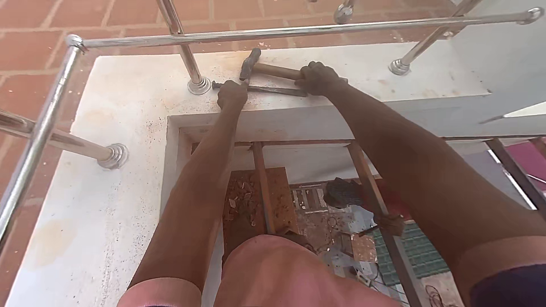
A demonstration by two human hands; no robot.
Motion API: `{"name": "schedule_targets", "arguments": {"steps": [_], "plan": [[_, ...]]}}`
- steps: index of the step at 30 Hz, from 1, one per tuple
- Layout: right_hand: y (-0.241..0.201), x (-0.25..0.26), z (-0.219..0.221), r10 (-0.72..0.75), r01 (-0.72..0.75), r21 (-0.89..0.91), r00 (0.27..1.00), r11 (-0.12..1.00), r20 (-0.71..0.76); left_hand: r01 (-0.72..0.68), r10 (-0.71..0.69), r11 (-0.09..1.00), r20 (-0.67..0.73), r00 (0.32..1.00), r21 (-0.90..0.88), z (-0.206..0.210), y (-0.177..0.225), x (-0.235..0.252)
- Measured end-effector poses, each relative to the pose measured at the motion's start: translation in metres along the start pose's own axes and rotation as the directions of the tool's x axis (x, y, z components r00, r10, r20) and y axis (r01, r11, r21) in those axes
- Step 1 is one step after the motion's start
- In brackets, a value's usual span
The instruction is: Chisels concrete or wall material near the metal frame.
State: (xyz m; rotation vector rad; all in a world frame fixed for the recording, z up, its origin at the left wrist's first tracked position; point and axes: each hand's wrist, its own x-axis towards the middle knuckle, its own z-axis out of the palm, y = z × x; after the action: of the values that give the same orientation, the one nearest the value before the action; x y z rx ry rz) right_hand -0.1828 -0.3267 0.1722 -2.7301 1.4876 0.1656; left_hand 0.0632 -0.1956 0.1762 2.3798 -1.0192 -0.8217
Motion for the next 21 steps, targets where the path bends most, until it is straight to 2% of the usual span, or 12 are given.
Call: {"name": "schedule_targets", "arguments": {"steps": [3, 5, 8, 10, 12, 13, 14, 16, 17, 18, 21], "plan": [[0.001, -0.017, -0.015, -0.006, 0.003, -0.084, 0.999, 0.996, -0.031, 0.015, -0.014, 0.985, 0.009, 1.000, -0.171, 0.004, -0.006, 0.016], [0.003, -0.035, -0.030, 0.049, -0.050, -0.118, 0.999, 0.992, -0.011, 0.049, -0.038, 0.942, 0.039, 0.998, -0.331, 0.008, -0.006, 0.023], [0.011, -0.075, -0.042, 0.177, -0.174, -0.100, 0.984, 0.980, 0.024, 0.088, -0.072, 0.882, 0.054, 0.996, -0.463, 0.013, 0.000, 0.025], [0.026, -0.109, -0.035, 0.266, -0.266, -0.014, 0.962, 0.964, 0.058, 0.095, -0.078, 0.850, 0.054, 0.995, -0.517, 0.017, -0.001, 0.026], [0.044, -0.149, -0.019, 0.336, -0.347, 0.215, 0.938, 0.913, 0.088, 0.108, -0.097, 0.823, 0.049, 0.994, -0.558, 0.018, 0.000, 0.028], [0.052, -0.172, -0.009, 0.353, -0.359, 0.388, 0.931, 0.848, 0.092, 0.112, -0.108, 0.810, 0.042, 0.993, -0.576, 0.018, 0.001, 0.029], [0.053, -0.200, 0.003, 0.368, -0.365, 0.587, 0.922, 0.723, 0.121, 0.117, -0.119, 0.797, 0.036, 0.992, -0.592, 0.019, 0.001, 0.029], [0.045, -0.263, 0.033, 0.392, -0.375, 0.864, 0.890, 0.337, 0.234, 0.121, -0.142, 0.793, 0.013, 0.990, -0.597, 0.021, 0.003, 0.028], [0.037, -0.295, 0.052, 0.400, -0.354, 0.920, 0.877, 0.167, 0.265, 0.117, -0.147, 0.797, -0.001, 0.989, -0.592, 0.022, 0.003, 0.028], [0.028, -0.327, 0.072, 0.418, -0.328, 0.942, 0.867, 0.068, 0.271, 0.107, -0.148, 0.800, -0.020, 0.989, -0.591, 0.024, 0.003, 0.029], [-0.002, -0.412, 0.137, 0.537, -0.370, 0.929, 0.787, 0.016, 0.304, 0.031, -0.124, 0.779, -0.105, 0.987, -0.627, 0.029, -0.002, 0.016]]}}
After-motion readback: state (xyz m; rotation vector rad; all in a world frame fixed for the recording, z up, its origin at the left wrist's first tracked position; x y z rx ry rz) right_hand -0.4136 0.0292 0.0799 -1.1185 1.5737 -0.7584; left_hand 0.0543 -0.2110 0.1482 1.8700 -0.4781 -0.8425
